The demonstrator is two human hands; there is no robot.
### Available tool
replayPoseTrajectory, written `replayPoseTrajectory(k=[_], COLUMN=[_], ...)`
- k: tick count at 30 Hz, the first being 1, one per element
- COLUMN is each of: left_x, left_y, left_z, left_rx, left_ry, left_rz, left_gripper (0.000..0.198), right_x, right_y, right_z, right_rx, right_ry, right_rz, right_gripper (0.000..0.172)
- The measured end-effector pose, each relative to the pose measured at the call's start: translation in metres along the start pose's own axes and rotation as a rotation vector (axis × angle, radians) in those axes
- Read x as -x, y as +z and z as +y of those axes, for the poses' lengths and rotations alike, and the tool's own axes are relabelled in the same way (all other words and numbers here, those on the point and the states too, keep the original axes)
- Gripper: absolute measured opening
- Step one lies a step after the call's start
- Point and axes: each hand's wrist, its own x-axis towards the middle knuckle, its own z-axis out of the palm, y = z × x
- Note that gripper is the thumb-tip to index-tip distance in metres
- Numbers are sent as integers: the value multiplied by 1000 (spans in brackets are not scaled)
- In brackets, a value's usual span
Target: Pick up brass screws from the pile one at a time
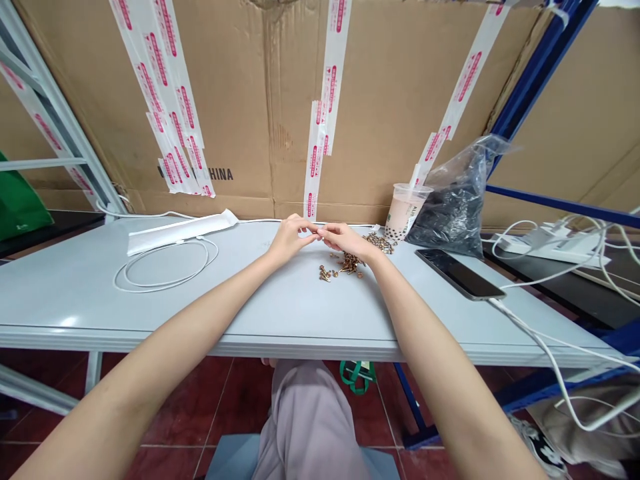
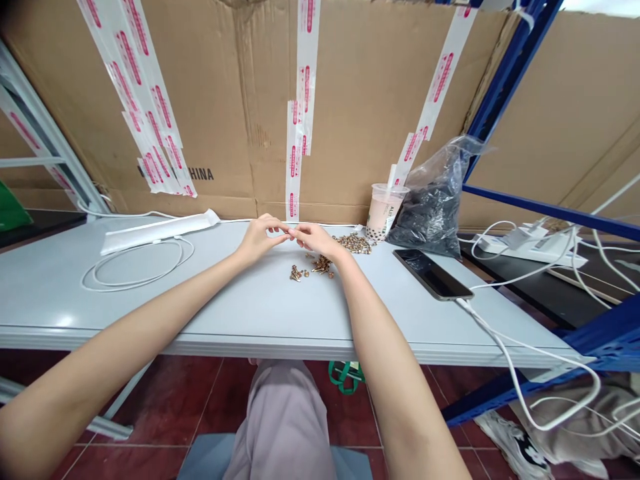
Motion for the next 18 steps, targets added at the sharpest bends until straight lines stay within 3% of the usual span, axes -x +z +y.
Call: replayPoseTrajectory(k=[3,7,11,15,18], left_x=[2,6,5,2,1], left_y=[-1,-3,-10,-23,-35], left_z=[-3,-13,-29,-39,-44], left_rx=[-14,-47,-153,-236,-331], left_ry=[-15,-58,-72,-146,-213], left_rz=[-93,-189,-260,-415,-501], left_gripper=[18,43,30,37,46], right_x=[-1,0,3,3,0], right_y=[-2,-6,-9,-9,-7], right_z=[5,18,24,13,4], right_rx=[184,641,930,845,621], right_ry=[33,165,245,179,106], right_rz=[52,158,135,150,-37], right_gripper=[39,32,28,31,30])
